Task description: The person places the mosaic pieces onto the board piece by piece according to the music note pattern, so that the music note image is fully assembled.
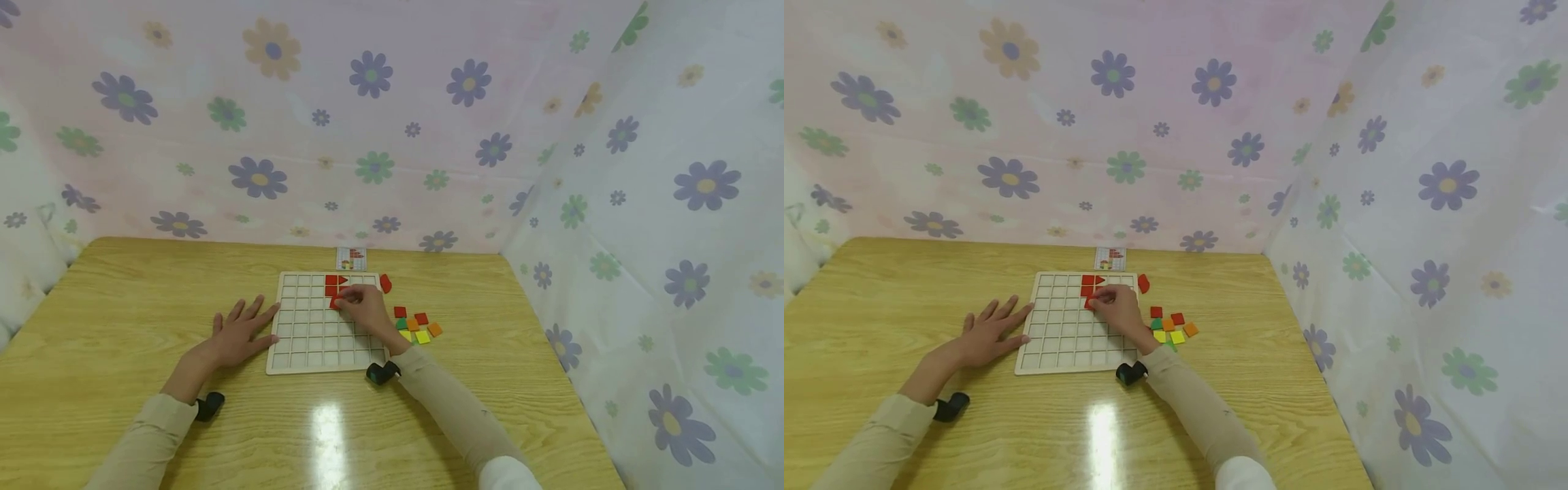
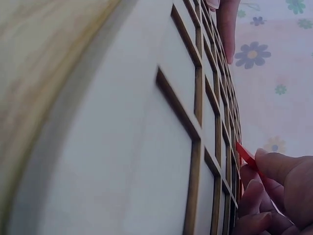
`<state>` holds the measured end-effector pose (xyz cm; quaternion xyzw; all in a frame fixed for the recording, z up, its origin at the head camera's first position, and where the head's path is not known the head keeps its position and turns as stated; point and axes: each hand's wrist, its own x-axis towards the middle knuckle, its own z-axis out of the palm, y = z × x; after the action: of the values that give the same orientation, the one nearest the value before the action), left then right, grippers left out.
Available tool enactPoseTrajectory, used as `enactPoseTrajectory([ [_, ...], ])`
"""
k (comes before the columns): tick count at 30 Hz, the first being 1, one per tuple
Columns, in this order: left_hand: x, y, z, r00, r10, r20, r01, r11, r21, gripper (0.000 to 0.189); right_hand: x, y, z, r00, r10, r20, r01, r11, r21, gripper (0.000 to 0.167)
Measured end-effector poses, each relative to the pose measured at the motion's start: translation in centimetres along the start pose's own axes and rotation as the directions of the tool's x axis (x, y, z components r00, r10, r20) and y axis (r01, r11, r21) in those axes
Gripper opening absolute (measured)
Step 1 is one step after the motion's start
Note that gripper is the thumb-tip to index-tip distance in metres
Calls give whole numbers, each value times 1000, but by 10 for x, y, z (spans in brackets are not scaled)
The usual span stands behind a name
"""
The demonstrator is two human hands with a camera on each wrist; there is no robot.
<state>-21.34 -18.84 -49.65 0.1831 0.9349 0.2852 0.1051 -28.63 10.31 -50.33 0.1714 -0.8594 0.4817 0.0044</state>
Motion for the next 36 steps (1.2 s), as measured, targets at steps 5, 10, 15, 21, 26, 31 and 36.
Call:
enactPoseTrajectory([
  [5,0,1,-1,1000,1,-3,-1,1000,-3,72,4,-1,4,1000,-1,-21,1,1000,-12,10],
  [10,-1,3,-1,1000,2,1,-2,1000,-12,71,6,-1,6,1000,-11,-26,11,1000,-26,9],
  [15,-1,2,-1,1000,3,5,-3,1000,-10,72,8,-1,7,1000,-8,-21,7,999,-42,8],
  [21,0,-1,-1,1000,3,3,-3,1000,0,72,11,1,7,1000,-5,-6,4,998,-63,9],
  [26,0,1,-1,1000,1,7,-1,1000,-3,72,13,3,8,1000,2,2,-2,995,-98,12],
  [31,2,1,-2,1000,-6,9,6,1000,-4,72,13,3,8,1000,-22,-4,21,995,-103,13],
  [36,1,0,-1,1000,-7,14,7,1000,-1,73,11,1,7,1000,-16,-10,15,994,-104,12],
])
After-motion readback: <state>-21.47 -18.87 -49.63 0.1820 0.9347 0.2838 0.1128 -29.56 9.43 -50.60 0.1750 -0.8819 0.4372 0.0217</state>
